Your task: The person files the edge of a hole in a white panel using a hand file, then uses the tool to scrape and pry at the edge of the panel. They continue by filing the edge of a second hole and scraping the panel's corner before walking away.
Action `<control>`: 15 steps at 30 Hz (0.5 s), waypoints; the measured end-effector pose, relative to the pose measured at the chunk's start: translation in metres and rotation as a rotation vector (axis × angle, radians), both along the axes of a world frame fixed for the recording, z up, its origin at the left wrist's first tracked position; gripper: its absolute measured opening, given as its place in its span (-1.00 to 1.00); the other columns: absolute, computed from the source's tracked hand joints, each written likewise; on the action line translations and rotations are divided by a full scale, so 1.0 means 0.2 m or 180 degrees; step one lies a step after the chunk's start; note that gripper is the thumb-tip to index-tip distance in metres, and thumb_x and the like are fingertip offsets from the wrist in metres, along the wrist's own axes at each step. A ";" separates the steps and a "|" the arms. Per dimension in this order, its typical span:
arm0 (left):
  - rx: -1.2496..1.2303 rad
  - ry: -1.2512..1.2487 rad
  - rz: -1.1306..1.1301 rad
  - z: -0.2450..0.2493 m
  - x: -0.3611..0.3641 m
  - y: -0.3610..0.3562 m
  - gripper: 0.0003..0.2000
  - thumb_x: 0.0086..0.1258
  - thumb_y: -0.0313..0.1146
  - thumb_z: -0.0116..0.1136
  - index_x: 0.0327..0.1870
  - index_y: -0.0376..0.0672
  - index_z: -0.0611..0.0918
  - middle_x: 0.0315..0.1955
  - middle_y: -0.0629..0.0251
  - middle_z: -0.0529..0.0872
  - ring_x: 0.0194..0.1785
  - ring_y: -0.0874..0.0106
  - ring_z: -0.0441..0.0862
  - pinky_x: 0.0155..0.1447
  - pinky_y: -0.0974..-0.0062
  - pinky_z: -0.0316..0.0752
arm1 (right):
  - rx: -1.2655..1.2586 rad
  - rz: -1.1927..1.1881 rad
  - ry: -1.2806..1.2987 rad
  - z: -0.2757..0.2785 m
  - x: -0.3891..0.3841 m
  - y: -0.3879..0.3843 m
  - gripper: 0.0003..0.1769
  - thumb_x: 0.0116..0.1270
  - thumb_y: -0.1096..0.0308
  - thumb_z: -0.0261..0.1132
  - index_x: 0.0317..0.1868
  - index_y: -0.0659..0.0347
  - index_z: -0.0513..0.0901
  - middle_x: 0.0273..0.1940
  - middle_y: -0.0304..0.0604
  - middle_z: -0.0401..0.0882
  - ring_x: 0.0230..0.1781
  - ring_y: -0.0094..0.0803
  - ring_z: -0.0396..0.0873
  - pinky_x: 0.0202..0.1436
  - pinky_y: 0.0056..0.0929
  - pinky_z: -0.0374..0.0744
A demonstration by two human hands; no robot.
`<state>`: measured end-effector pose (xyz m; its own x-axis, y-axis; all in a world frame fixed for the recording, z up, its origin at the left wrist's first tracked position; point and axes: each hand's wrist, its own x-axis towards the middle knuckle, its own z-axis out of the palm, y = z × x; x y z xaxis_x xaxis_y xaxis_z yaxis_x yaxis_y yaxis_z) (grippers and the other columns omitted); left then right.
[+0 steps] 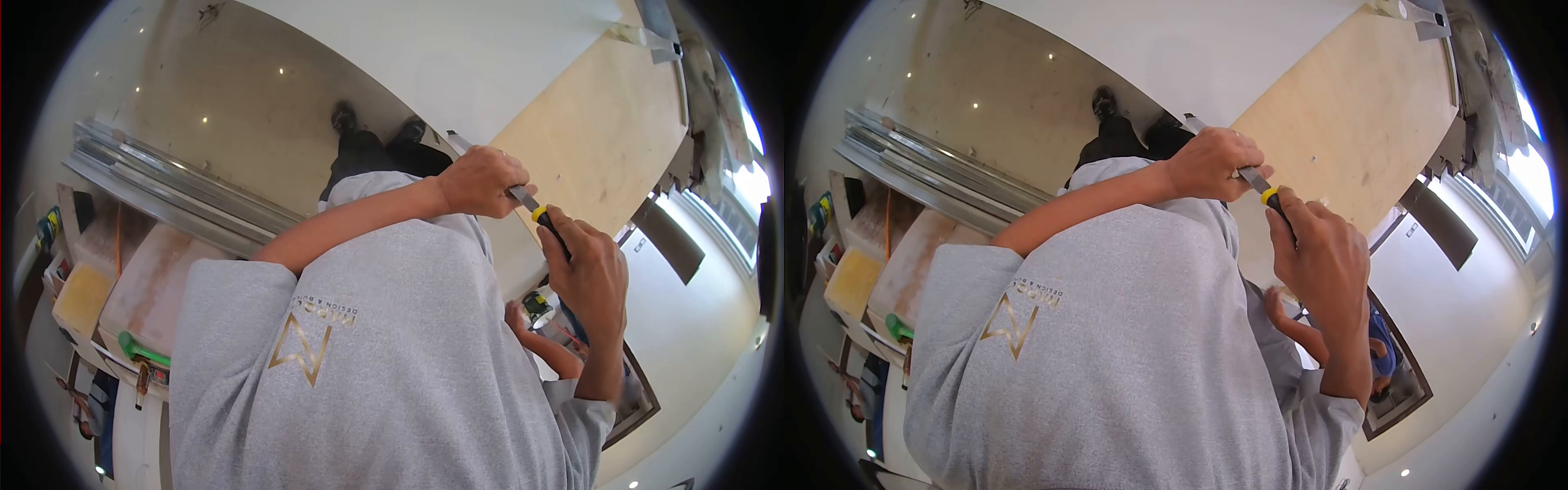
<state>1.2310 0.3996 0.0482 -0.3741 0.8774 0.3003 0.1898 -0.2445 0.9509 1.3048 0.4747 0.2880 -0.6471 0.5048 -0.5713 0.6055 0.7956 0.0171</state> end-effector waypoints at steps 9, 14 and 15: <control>-0.0148 0.0093 -0.0017 0.03 0.00 0.02 -0.55 0.52 -0.22 0.39 -0.64 -0.15 0.55 -0.66 0.14 0.55 -0.56 0.03 0.51 -0.41 0.11 0.38 | 0.0202 0.0954 -0.0102 -0.02 -0.01 -0.01 -0.72 0.51 0.27 0.48 0.15 0.14 0.82 -0.44 -0.12 0.71 -0.55 -0.13 0.71 -0.44 -0.18 0.59; -0.0291 0.0123 0.0057 -0.04 0.01 0.05 -0.57 0.52 -0.22 0.35 -0.63 -0.14 0.57 -0.63 0.14 0.61 -0.53 0.03 0.56 -0.38 0.12 0.42 | 0.0018 0.0621 -0.0298 -0.05 -0.05 0.04 -0.74 0.51 0.29 0.48 0.12 0.18 0.84 -0.36 -0.03 0.79 -0.45 -0.02 0.76 -0.31 -0.10 0.64; -0.0336 0.0138 0.0007 -0.03 0.00 0.05 -0.58 0.52 -0.21 0.33 -0.63 -0.14 0.58 -0.64 0.14 0.63 -0.52 0.03 0.60 -0.36 0.11 0.46 | -0.0057 0.0513 -0.0168 -0.06 -0.03 0.06 -0.74 0.52 0.29 0.47 0.12 0.20 0.84 -0.36 -0.01 0.79 -0.45 -0.02 0.75 -0.31 -0.10 0.64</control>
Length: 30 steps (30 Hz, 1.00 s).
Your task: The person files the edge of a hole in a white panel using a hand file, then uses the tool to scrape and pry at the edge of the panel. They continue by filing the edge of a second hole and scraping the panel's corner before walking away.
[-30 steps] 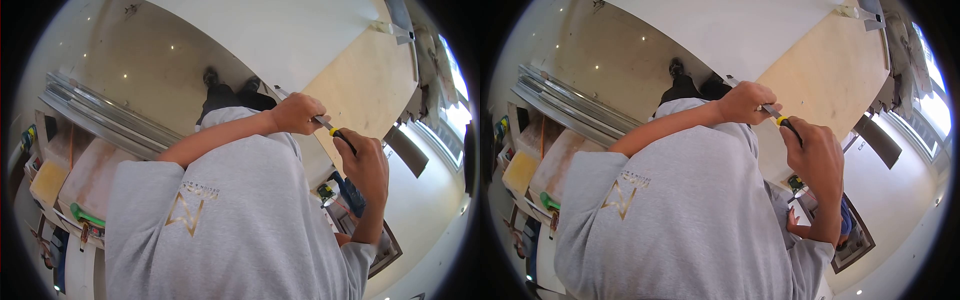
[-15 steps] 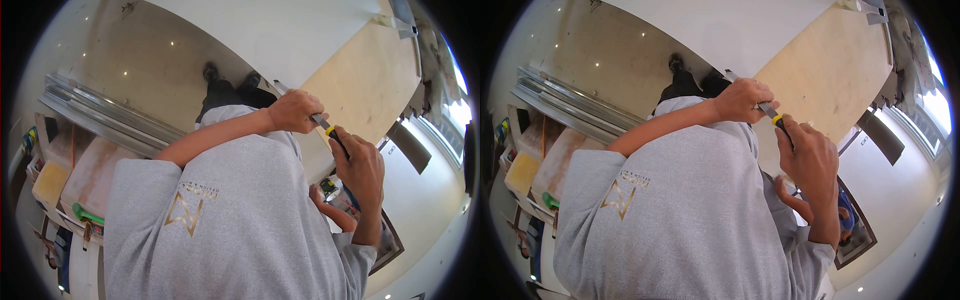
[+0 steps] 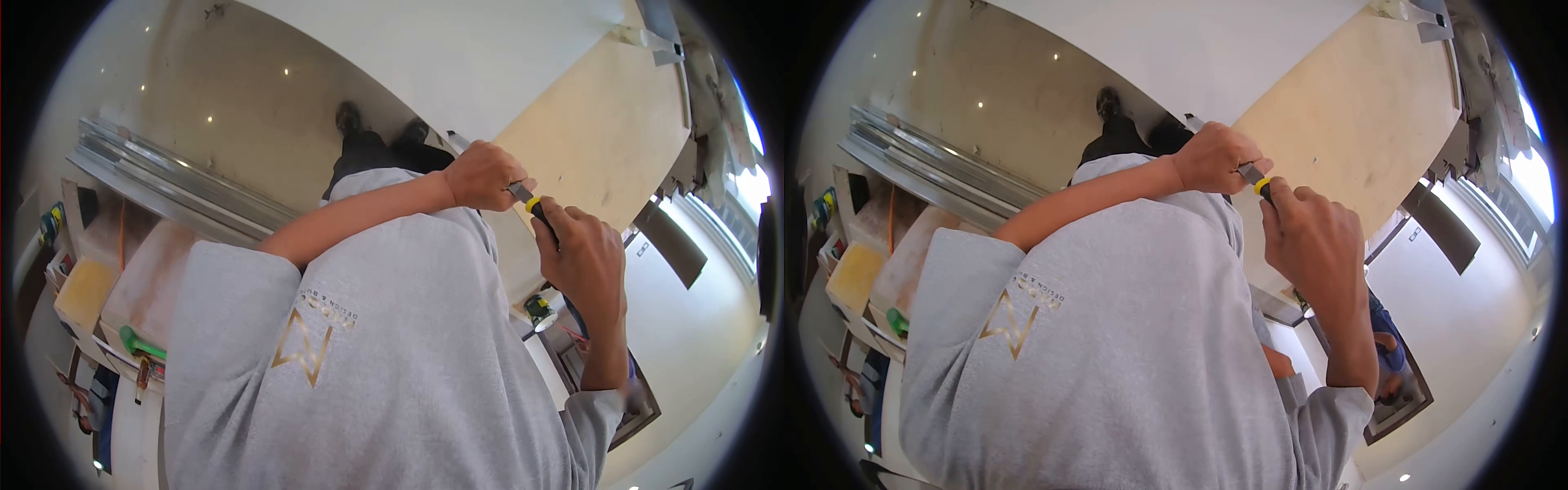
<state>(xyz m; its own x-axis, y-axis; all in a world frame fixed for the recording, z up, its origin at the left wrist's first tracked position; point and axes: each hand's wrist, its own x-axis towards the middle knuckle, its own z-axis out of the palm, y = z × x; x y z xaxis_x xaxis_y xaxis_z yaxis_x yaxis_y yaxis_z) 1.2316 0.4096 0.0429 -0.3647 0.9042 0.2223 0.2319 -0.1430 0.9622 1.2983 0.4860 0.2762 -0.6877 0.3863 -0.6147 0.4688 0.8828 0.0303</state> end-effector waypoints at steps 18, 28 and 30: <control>0.0029 -0.0247 -0.0160 0.10 -0.01 -0.01 -0.64 0.52 -0.28 0.36 -0.57 -0.15 0.62 -0.60 0.14 0.65 -0.49 0.01 0.60 -0.34 0.08 0.43 | -0.0081 -0.0193 0.0147 0.07 0.00 0.00 -0.65 0.49 0.33 0.50 0.24 0.00 0.92 -0.47 -0.10 0.71 -0.57 -0.20 0.61 -0.36 -0.16 0.52; 0.0263 -0.0045 0.0397 0.00 0.06 0.00 -0.74 0.46 -0.33 0.37 -0.52 -0.10 0.69 -0.58 0.18 0.67 -0.46 0.07 0.66 -0.35 0.10 0.47 | 0.0189 0.0567 0.0092 -0.01 0.02 -0.03 -0.67 0.48 0.31 0.49 0.20 -0.03 0.93 -0.51 -0.11 0.68 -0.55 -0.13 0.65 -0.36 -0.13 0.58; 0.0103 0.0025 0.0354 0.00 0.04 0.02 -0.72 0.45 -0.29 0.32 -0.54 -0.08 0.67 -0.57 0.18 0.70 -0.45 0.07 0.69 -0.35 0.12 0.51 | 0.0019 0.0236 0.0114 0.00 -0.03 0.02 -0.67 0.48 0.31 0.49 0.20 -0.02 0.93 -0.48 -0.08 0.72 -0.54 -0.12 0.65 -0.36 -0.14 0.57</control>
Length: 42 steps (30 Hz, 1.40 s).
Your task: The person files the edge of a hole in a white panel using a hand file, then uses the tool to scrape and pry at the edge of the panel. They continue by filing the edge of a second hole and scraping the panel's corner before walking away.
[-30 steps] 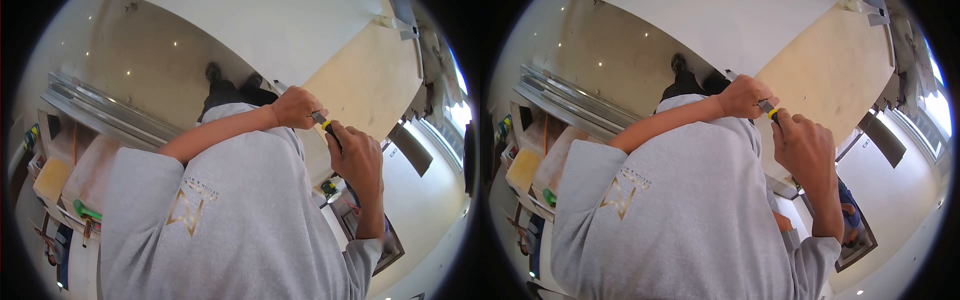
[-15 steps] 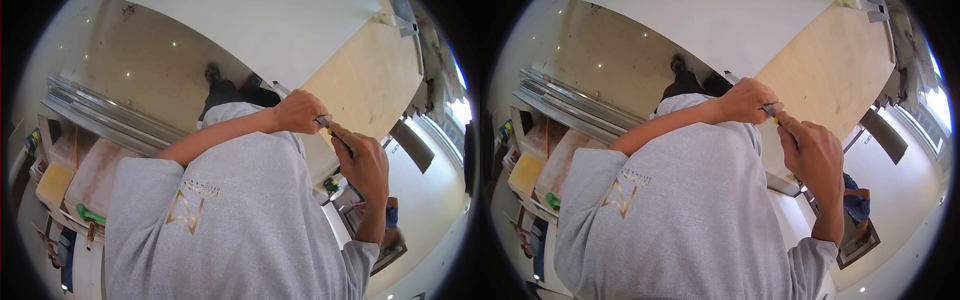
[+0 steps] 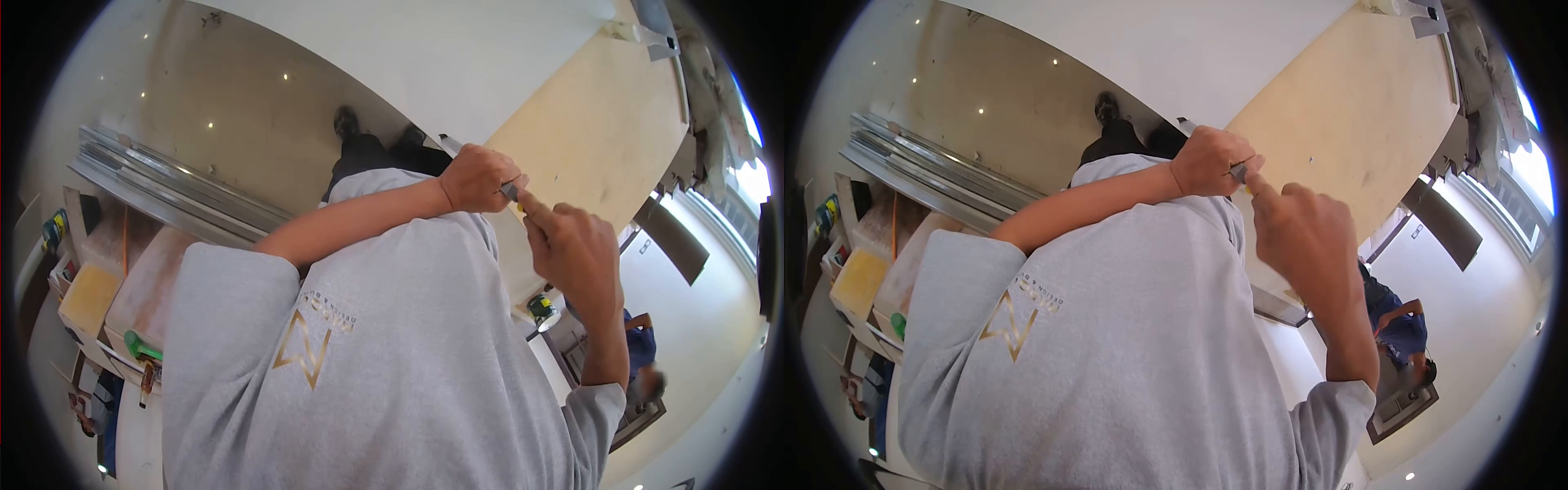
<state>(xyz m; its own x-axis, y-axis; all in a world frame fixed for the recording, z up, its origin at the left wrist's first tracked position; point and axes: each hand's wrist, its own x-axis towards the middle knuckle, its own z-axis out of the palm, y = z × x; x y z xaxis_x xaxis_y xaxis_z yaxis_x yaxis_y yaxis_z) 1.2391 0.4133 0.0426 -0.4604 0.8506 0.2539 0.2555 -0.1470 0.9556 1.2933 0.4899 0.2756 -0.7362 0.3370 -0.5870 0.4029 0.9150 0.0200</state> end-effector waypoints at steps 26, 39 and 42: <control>-0.0112 -0.0101 -0.0241 0.04 0.02 0.02 -0.78 0.37 -0.37 0.40 -0.50 -0.15 0.65 -0.57 0.19 0.63 -0.48 0.10 0.60 -0.36 0.14 0.44 | -0.0198 -0.0421 0.0065 0.05 0.05 0.05 -0.66 0.43 0.36 0.51 0.19 0.00 0.93 -0.43 -0.12 0.78 -0.54 -0.19 0.67 -0.36 -0.17 0.56; -0.0022 0.0261 -0.0200 -0.02 0.01 0.03 -0.66 0.53 -0.23 0.35 -0.54 -0.10 0.63 -0.63 0.20 0.61 -0.55 0.10 0.58 -0.43 0.13 0.38 | 0.0090 0.0496 0.0047 -0.02 0.10 0.02 -0.61 0.48 0.35 0.47 0.28 -0.01 0.86 -0.53 -0.14 0.63 -0.59 -0.15 0.65 -0.43 -0.13 0.57; 0.0005 0.0398 -0.0145 -0.01 0.00 0.06 -0.63 0.54 -0.24 0.32 -0.58 -0.07 0.61 -0.63 0.25 0.64 -0.53 0.12 0.62 -0.42 0.15 0.44 | 0.0001 0.0629 -0.0061 0.01 0.08 0.06 -0.37 0.24 0.45 0.41 0.38 0.16 0.78 -0.46 -0.10 0.69 -0.53 -0.16 0.71 -0.43 -0.19 0.60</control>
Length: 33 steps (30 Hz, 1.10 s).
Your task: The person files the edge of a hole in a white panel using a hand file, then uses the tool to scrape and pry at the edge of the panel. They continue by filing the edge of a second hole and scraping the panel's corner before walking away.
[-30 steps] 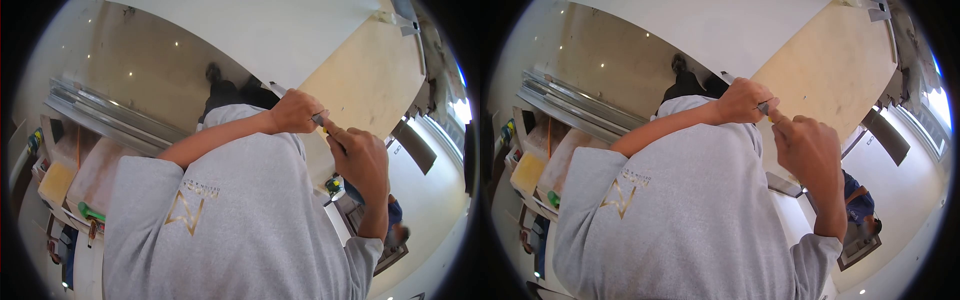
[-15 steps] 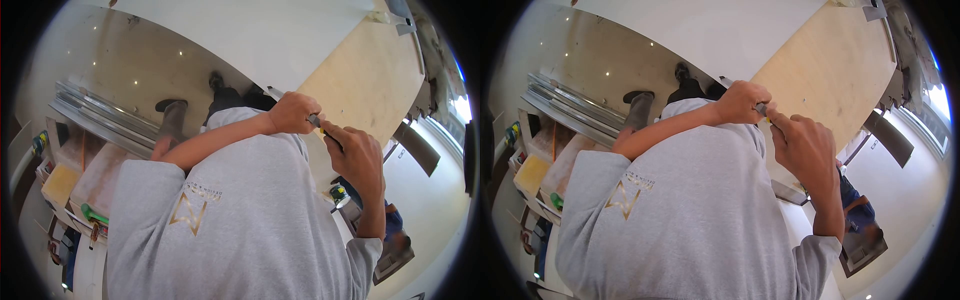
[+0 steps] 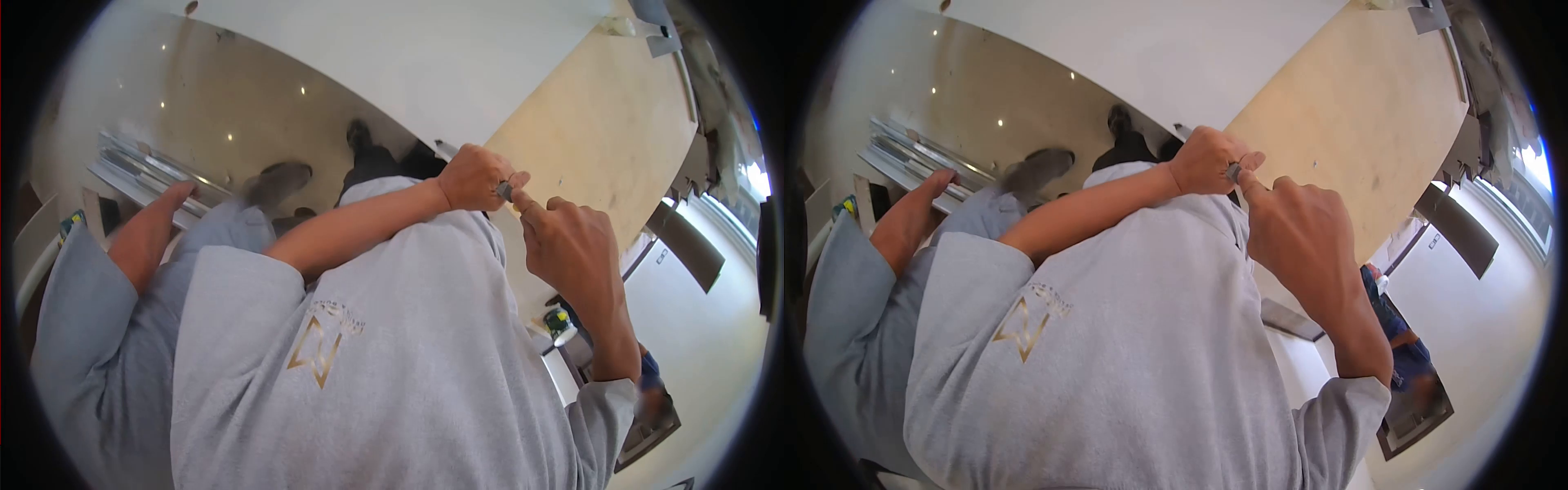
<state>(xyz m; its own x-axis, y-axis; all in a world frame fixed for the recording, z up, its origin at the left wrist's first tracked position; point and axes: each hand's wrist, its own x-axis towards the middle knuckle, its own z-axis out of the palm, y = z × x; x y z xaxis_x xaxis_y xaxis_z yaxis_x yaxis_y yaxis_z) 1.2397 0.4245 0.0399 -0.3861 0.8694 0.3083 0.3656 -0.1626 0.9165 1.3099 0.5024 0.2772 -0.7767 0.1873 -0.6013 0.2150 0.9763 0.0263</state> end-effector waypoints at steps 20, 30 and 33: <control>0.0237 0.0165 -0.0367 0.02 0.02 -0.04 -0.72 0.50 -0.27 0.31 -0.51 -0.03 0.64 -0.60 0.27 0.63 -0.48 0.16 0.66 -0.41 0.13 0.47 | -0.0090 -0.0758 0.0671 0.01 0.13 -0.10 -0.69 0.50 0.23 0.48 0.20 -0.03 0.87 -0.46 -0.10 0.67 -0.52 -0.08 0.72 -0.41 -0.09 0.58; 0.0084 0.0522 -0.0249 -0.07 0.03 -0.01 -0.72 0.51 -0.28 0.29 -0.52 0.01 0.65 -0.56 0.26 0.68 -0.45 0.15 0.70 -0.41 0.09 0.49 | -0.0337 -0.1051 0.0812 -0.07 0.13 -0.05 -0.70 0.43 0.33 0.48 0.13 0.06 0.91 -0.35 0.03 0.78 -0.42 0.03 0.74 -0.29 -0.07 0.65; 0.0143 0.0464 -0.0039 -0.11 0.06 -0.01 -0.80 0.49 -0.30 0.31 -0.44 0.08 0.76 -0.49 0.28 0.76 -0.40 0.14 0.74 -0.36 0.14 0.57 | -0.0556 -0.1334 0.1189 -0.06 0.10 -0.07 -0.70 0.45 0.35 0.45 0.15 0.14 0.89 -0.30 0.10 0.80 -0.38 0.02 0.75 -0.21 -0.09 0.67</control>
<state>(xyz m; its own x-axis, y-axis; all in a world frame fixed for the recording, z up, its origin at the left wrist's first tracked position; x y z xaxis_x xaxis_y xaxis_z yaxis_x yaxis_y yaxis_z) 1.2514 0.4216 0.0178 -0.3240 0.8578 0.3990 0.4920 -0.2075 0.8455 1.3292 0.4880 0.2653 -0.8230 0.4468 -0.3506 0.5473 0.7890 -0.2792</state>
